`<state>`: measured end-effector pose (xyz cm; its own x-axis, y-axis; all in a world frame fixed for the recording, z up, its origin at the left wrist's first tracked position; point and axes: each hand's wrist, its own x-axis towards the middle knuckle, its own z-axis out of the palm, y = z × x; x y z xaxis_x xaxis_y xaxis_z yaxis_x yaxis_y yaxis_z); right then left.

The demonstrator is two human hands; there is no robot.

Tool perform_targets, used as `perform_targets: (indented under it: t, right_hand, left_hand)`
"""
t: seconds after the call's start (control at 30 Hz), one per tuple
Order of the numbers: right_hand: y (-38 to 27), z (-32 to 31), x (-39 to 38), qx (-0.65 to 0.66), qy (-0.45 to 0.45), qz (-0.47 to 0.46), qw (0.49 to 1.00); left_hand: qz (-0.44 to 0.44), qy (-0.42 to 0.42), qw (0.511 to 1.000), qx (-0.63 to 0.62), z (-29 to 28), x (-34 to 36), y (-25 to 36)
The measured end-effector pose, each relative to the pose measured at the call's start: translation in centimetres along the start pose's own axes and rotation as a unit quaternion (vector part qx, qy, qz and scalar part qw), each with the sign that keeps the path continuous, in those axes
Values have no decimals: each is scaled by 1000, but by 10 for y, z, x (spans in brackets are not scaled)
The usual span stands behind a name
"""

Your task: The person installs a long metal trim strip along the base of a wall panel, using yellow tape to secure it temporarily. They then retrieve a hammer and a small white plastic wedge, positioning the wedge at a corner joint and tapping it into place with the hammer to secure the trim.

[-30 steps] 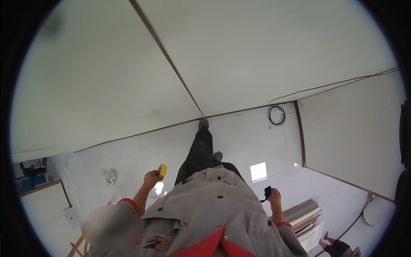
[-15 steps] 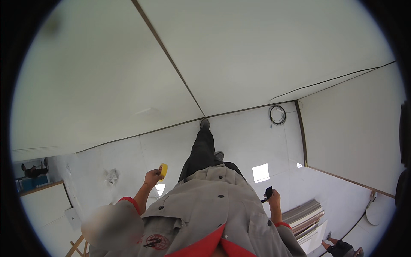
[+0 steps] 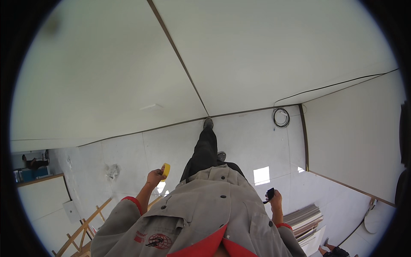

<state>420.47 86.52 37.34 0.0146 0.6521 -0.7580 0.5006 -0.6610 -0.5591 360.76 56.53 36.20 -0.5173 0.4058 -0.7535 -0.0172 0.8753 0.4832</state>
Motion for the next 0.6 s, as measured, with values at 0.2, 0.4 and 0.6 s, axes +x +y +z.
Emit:
perform_targets:
  t: [0.2, 0.4, 0.6]
  right_hand:
    - [7, -1, 9, 0, -1, 0, 1000]
    - [9, -1, 1, 33, 2, 11, 999]
    - [-4, -4, -11, 1, 22, 22, 1000]
  left_hand:
    - [4, 10, 1000, 13, -1, -1, -9]
    - [40, 12, 993, 112, -5, 12, -20]
    - [10, 2, 998, 55, 4, 9, -6]
